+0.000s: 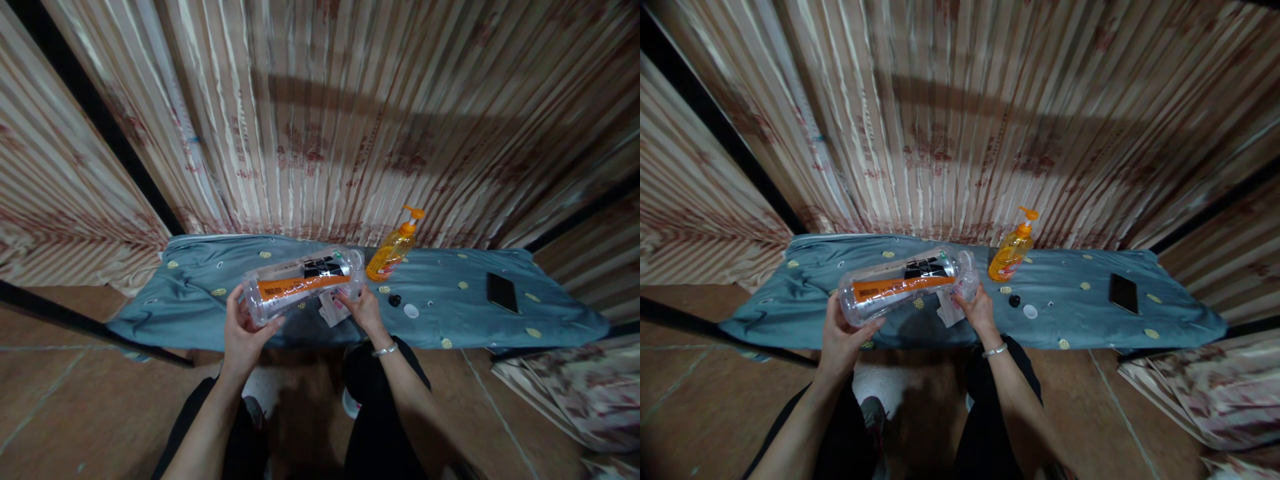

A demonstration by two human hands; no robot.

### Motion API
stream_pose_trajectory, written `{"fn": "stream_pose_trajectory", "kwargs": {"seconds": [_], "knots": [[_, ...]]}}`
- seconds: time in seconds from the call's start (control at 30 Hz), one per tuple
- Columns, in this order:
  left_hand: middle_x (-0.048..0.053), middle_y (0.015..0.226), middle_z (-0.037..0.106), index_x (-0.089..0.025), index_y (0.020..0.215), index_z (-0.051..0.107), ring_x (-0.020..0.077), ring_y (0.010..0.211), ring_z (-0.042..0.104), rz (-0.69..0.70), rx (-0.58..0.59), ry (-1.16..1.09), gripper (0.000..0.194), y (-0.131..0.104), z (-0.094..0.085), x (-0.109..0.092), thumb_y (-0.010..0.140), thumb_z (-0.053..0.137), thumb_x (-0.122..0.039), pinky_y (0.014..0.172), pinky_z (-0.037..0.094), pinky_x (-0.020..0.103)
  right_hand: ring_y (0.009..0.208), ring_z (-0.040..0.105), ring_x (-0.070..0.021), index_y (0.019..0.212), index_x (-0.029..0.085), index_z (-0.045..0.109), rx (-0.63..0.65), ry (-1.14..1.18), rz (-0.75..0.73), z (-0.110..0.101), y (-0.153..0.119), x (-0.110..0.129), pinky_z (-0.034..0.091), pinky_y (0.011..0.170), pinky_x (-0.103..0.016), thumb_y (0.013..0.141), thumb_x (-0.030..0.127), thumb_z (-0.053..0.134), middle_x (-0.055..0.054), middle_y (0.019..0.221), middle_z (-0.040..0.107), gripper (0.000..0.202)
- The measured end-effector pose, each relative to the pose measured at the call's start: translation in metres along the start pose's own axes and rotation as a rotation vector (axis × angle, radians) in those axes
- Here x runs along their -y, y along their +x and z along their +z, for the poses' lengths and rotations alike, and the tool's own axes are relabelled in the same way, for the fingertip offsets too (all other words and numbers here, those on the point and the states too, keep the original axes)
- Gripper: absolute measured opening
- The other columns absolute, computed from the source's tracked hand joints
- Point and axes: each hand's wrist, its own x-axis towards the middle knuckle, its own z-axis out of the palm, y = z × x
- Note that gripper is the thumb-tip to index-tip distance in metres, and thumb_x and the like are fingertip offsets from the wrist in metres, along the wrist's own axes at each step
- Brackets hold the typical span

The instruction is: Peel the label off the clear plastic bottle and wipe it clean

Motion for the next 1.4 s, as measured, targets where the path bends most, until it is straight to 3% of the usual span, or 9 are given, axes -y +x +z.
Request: {"fn": "stream_pose_trajectory", "kwargs": {"seconds": [0.37, 0.93, 1.4], "knots": [[0.007, 0.109, 0.068, -0.021, 0.116, 0.05, 0.0213, 0.091, 0.071, 0.002, 0.003, -0.018, 0.079, -0.0002, 0.0007, -0.0024, 0.049, 0.091, -0.021, 0.076, 0.06, 0.027, 0.085, 0.07, -0.0277, 0.103, 0.018, 0.06, -0.006, -0.017, -0.007, 0.001, -0.0002, -0.002, 0.053, 0.072, -0.034, 0.066, 0.047, 0.075, -0.009, 0.089, 0.073, 0.049], [0.007, 0.108, 0.068, -0.02, 0.115, 0.048, 0.0219, 0.092, 0.07, 0.013, 0.011, 0.005, 0.079, 0.0008, -0.0014, -0.0007, 0.048, 0.091, -0.022, 0.076, 0.059, 0.029, 0.083, 0.07, -0.0305, 0.099, 0.021, 0.06, -0.037, -0.004, -0.052, 0.0049, 0.0016, -0.0083, 0.055, 0.07, -0.038, 0.065, 0.052, 0.073, -0.009, 0.086, 0.072, 0.048], [0.007, 0.106, 0.069, -0.02, 0.114, 0.05, 0.0207, 0.087, 0.071, 0.061, 0.001, 0.013, 0.077, 0.0014, 0.0007, -0.0011, 0.049, 0.091, -0.024, 0.072, 0.06, 0.027, 0.089, 0.07, -0.0293, 0.103, 0.018, 0.06, 0.007, -0.07, -0.002, 0.0005, -0.0001, -0.0009, 0.053, 0.075, -0.035, 0.069, 0.048, 0.073, -0.01, 0.092, 0.073, 0.048]]}}
